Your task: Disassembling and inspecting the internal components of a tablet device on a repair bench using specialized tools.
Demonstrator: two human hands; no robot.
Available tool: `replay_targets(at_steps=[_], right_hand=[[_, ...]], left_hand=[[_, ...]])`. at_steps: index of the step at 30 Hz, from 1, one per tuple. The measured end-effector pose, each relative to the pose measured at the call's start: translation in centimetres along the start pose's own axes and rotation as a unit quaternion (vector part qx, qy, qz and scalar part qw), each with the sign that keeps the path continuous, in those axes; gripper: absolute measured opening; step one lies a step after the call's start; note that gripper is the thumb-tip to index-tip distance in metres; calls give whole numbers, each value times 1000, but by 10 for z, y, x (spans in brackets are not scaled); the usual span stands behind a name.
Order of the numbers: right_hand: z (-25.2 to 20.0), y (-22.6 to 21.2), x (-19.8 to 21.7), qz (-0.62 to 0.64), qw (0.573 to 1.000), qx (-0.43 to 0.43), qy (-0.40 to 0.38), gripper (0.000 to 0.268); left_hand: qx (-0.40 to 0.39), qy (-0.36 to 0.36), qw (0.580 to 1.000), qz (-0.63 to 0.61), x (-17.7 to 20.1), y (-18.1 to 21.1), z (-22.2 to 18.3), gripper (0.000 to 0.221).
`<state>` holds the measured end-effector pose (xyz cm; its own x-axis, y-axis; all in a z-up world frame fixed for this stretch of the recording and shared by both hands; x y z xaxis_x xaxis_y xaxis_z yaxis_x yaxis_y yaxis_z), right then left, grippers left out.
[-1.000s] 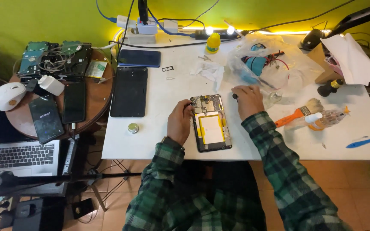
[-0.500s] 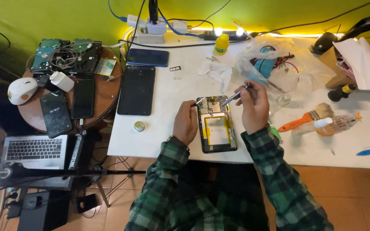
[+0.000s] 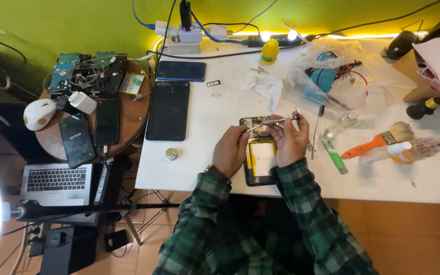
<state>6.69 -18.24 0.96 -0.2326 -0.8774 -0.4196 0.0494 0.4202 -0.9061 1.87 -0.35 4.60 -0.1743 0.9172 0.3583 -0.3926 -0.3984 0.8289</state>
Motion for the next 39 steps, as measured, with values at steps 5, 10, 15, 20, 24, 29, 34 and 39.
replay_targets(at_steps=[5,10,15,20,24,29,34,39], right_hand=[[1,-2,-2,-13,1000,1,-10,33],[0,0,-1,-11,1000,6,-16,33],[-5,-8,-6,-39,999,27,-21,35],[-14,-20,-12,-91,992,87,-30,40],[-19,-27,-17,-141,977,160,-31,51],[-27,-31,-20,-166,965,196,-52,59],[-36,-37,-28,-196,954,219,-59,67],[-46,-45,-40,-219,942,244,-70,88]], left_hand=[[-10,-1,1000,-14,4,10,3,21],[-12,9,1000,-14,4,10,1,20],[-19,10,1000,-22,5,14,0,20],[-17,10,1000,-21,6,13,0,20],[-26,10,999,-30,7,12,2,20],[-1,12,995,-99,12,15,0,21],[-4,10,994,-109,10,9,-1,21],[-24,24,999,-37,2,-17,-5,26]])
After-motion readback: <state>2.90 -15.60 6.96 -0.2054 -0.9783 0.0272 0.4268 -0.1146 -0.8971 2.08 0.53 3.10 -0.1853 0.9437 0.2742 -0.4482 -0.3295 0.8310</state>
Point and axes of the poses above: each hand's wrist, its own z-axis towards the middle knuckle, its own x-axis out of the back of the hand, y = z × x, the point moved 3 cm from there along z, towards the middle knuckle, and after that the axes turned 11 degrees about -z, right-handed, at the moved point
